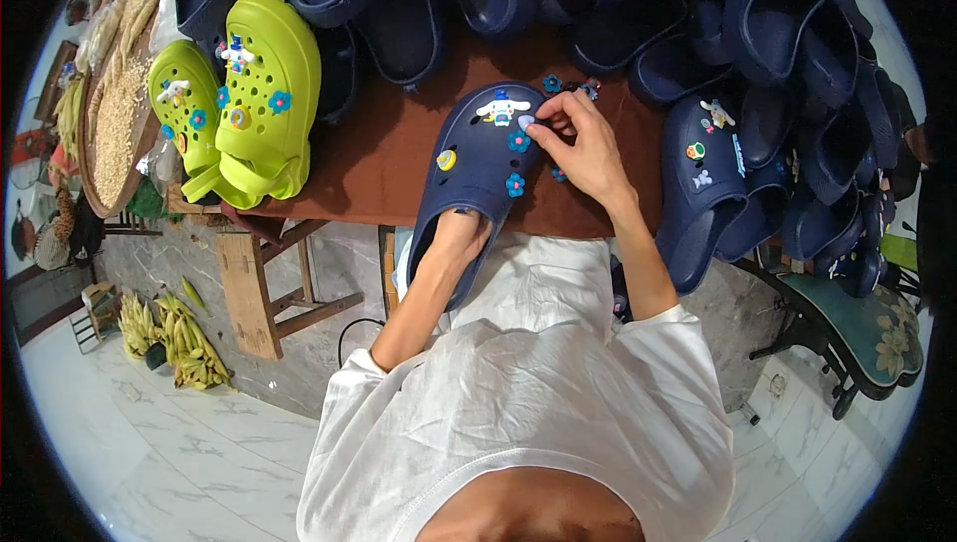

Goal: Attaching decorative charms to the holes of rubber clogs.

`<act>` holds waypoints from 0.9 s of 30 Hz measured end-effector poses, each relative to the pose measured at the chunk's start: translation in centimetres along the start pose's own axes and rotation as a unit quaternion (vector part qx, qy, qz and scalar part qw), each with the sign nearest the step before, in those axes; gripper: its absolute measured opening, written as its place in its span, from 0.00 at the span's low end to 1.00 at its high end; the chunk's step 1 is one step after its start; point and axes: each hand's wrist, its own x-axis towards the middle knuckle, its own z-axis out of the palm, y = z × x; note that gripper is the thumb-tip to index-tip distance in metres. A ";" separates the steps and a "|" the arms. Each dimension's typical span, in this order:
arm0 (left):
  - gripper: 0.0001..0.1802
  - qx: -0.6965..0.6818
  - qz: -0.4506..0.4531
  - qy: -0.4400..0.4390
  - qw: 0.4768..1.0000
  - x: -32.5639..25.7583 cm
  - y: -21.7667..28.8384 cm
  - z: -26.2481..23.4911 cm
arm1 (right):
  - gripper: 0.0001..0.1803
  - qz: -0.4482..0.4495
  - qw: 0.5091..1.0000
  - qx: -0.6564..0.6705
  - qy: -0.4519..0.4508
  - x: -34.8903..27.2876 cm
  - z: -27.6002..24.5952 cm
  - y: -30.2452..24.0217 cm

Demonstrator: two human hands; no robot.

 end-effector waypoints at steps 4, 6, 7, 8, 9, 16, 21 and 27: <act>0.21 0.038 0.071 -0.032 0.996 -0.8 -0.8 -1.2 | 0.08 -0.046 0.996 -0.044 0.060 -1.1 1.0 0.2; 0.20 0.005 0.077 -0.038 0.996 -1.2 -0.9 -1.8 | 0.08 -0.014 0.995 0.067 0.071 -1.5 0.8 1.0; 0.18 -0.029 0.082 -0.042 0.995 -1.4 -0.9 -2.2 | 0.07 0.004 0.992 0.088 0.089 -1.5 0.4 1.6; 0.18 -0.029 0.082 -0.043 0.995 -1.1 -1.1 -3.3 | 0.07 -0.012 0.991 0.040 0.124 -1.4 -0.3 2.0; 0.18 -0.047 0.111 -0.103 0.987 -1.0 -1.0 -3.8 | 0.06 -0.005 0.989 0.019 0.147 -1.3 -0.9 2.8; 0.17 -0.019 0.114 0.008 0.993 -2.2 0.1 -0.9 | 0.08 -0.007 0.974 -0.150 0.169 -1.4 -2.3 6.3; 0.16 -0.025 0.100 0.022 0.994 -2.1 0.1 -0.8 | 0.09 -0.077 0.956 -0.243 0.143 -2.1 -2.0 5.4; 0.14 -0.038 0.069 -0.004 0.997 -1.9 0.1 -2.1 | 0.09 -0.039 0.973 -0.177 0.145 -1.4 -2.5 5.7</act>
